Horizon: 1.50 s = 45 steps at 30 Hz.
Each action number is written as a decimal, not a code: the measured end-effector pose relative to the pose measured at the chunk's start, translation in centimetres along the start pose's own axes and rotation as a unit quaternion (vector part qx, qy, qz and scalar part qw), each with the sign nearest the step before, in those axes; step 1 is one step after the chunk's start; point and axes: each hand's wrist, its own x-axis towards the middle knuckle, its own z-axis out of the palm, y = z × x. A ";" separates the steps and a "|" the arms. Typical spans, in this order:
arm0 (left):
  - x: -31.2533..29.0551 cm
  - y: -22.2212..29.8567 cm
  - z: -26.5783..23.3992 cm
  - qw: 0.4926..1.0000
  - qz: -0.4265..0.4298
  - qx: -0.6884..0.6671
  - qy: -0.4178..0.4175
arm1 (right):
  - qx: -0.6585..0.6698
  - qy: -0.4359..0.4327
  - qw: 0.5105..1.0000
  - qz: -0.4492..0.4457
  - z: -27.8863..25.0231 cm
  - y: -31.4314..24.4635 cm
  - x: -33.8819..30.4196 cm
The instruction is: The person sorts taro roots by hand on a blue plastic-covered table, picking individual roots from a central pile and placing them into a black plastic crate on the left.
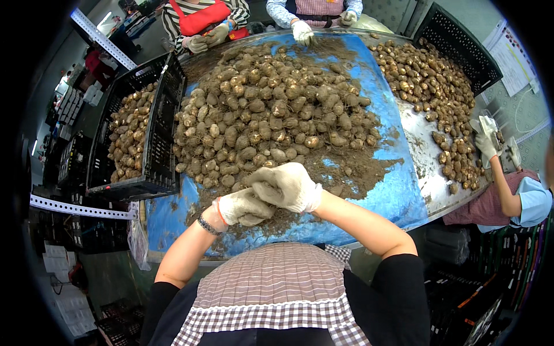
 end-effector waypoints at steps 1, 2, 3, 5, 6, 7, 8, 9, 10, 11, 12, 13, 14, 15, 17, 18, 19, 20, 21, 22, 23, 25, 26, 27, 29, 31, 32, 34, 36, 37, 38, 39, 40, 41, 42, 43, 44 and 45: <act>0.4 0.0 0.2 0.989 0.047 0.128 0.058 | -0.034 0.005 0.999 0.029 0.3 -0.2 0.2; 1.1 -0.1 0.5 0.956 0.093 0.254 0.114 | -0.069 0.010 0.996 0.058 0.4 -0.2 0.5; 1.3 -0.2 0.7 0.902 0.137 0.373 0.170 | -0.102 0.015 0.991 0.086 0.7 -0.3 0.8; 3.4 -2.1 -1.9 0.562 0.153 0.750 0.313 | -0.075 -0.022 0.977 0.200 1.8 1.2 1.6; 3.5 -0.9 -0.4 0.566 0.102 0.723 0.383 | -0.008 -0.027 0.967 0.254 1.9 2.3 2.1; 3.3 0.0 0.7 0.563 0.049 0.689 0.453 | 0.061 -0.032 0.950 0.303 2.3 3.2 2.2; 3.6 -0.6 0.4 0.554 0.104 0.672 0.480 | 0.080 0.003 0.960 0.270 3.7 5.2 1.5; 3.5 -0.5 0.6 0.580 0.123 0.639 0.489 | 0.057 0.013 0.964 0.261 3.7 5.1 1.5; 3.4 -0.3 1.1 0.605 0.141 0.606 0.497 | 0.034 0.024 0.967 0.251 3.8 4.8 1.4; 3.3 -0.1 1.3 0.628 0.160 0.571 0.503 | 0.011 0.034 0.970 0.242 3.7 4.6 1.6; 2.9 -0.1 0.1 0.686 0.169 0.547 0.449 | 0.054 -0.004 0.966 0.252 3.0 3.8 1.6; 2.1 1.0 0.3 0.810 0.145 0.434 0.367 | 0.065 -0.007 0.975 0.210 2.0 2.6 1.5; 1.0 2.3 0.8 0.905 0.114 0.305 0.273 | 0.076 -0.009 0.983 0.168 1.0 1.2 1.3; 0.0 3.1 1.1 0.968 0.081 0.167 0.170 | 0.085 -0.012 0.989 0.124 0.5 0.5 1.1; 3.2 -5.2 -7.5 0.976 0.167 -0.098 -0.097 | 0.037 -0.083 0.995 0.049 -0.3 -2.1 2.0; 3.1 -4.5 -6.9 0.982 0.157 -0.077 -0.068 | 0.004 -0.096 0.994 0.045 -1.0 -2.7 2.0; 2.1 -2.7 -5.1 0.987 0.147 -0.053 -0.039 | -0.028 -0.106 0.993 0.039 -1.3 -2.9 1.9; 0.9 -0.7 -2.7 0.990 0.137 -0.028 -0.008 | 0.023 -0.069 0.995 0.066 -1.0 -2.5 1.7; -0.1 0.9 -0.6 0.992 0.127 -0.005 0.023 | 0.075 -0.033 0.992 0.092 -0.3 -1.8 1.3; -0.4 1.7 0.3 0.992 0.117 0.019 0.052 | 0.126 0.004 0.985 0.118 0.6 -1.0 0.9; 0.2 1.9 -0.2 0.984 0.071 0.119 0.112 | 0.165 0.024 0.970 0.178 1.5 -0.3 0.6; 2.2 1.0 -1.4 0.757 0.158 0.589 0.237 | 0.238 0.056 0.923 0.296 4.0 1.9 0.0; 2.1 2.4 1.3 0.655 0.141 0.669 0.321 | 0.213 0.074 0.919 0.323 6.1 5.5 -1.1; 2.7 1.1 0.7 0.592 0.152 0.695 0.378 | 0.262 0.079 0.882 0.383 6.2 5.0 -0.6; 4.5 -1.8 -1.5 0.449 0.171 0.734 0.481 | 0.352 0.091 0.789 0.495 5.7 3.7 0.6; 4.8 -1.5 -1.0 0.502 0.140 0.713 0.469 | 0.341 0.132 0.791 0.491 6.4 4.7 0.2; 4.9 -1.2 -0.6 0.541 0.132 0.684 0.472 | 0.332 0.142 0.807 0.468 6.9 5.7 -0.3; 5.4 -0.5 -0.2 0.618 0.073 0.628 0.468 | 0.160 0.174 0.932 0.275 7.5 6.9 -0.7; 5.3 -1.5 -2.5 0.780 0.218 0.475 0.344 | 0.162 0.131 0.953 0.218 5.4 4.2 -0.8; 4.7 -2.0 -3.3 0.836 0.286 0.382 0.271 | 0.164 0.108 0.962 0.189 3.8 1.7 -0.4; 2.5 0.3 -0.8 0.934 0.173 0.230 0.213 | 0.123 0.100 0.973 0.165 2.8 1.1 -0.3; 1.9 0.2 -1.3 0.977 0.146 0.106 0.111 | 0.128 0.089 0.979 0.130 2.2 0.9 -0.1; 1.4 0.0 -1.7 0.993 0.115 -0.020 0.006 | 0.133 0.077 0.984 0.095 1.7 0.8 0.0; 1.1 -0.2 -1.7 0.981 0.081 -0.146 -0.099 | 0.137 0.064 0.987 0.060 1.2 0.4 0.2; 0.3 0.6 0.8 0.979 0.087 -0.169 -0.076 | 0.106 0.051 0.991 0.062 0.4 -0.9 0.5; 0.3 1.0 1.2 0.987 0.087 -0.127 -0.035 | 0.132 0.055 0.986 0.087 0.3 -0.9 0.5; 0.3 1.5 1.3 0.992 0.087 -0.086 0.007 | 0.157 0.059 0.979 0.112 0.3 -0.9 0.5; 0.4 1.6 1.4 0.994 0.087 -0.045 0.048 | 0.184 0.063 0.971 0.138 0.4 -0.9 0.4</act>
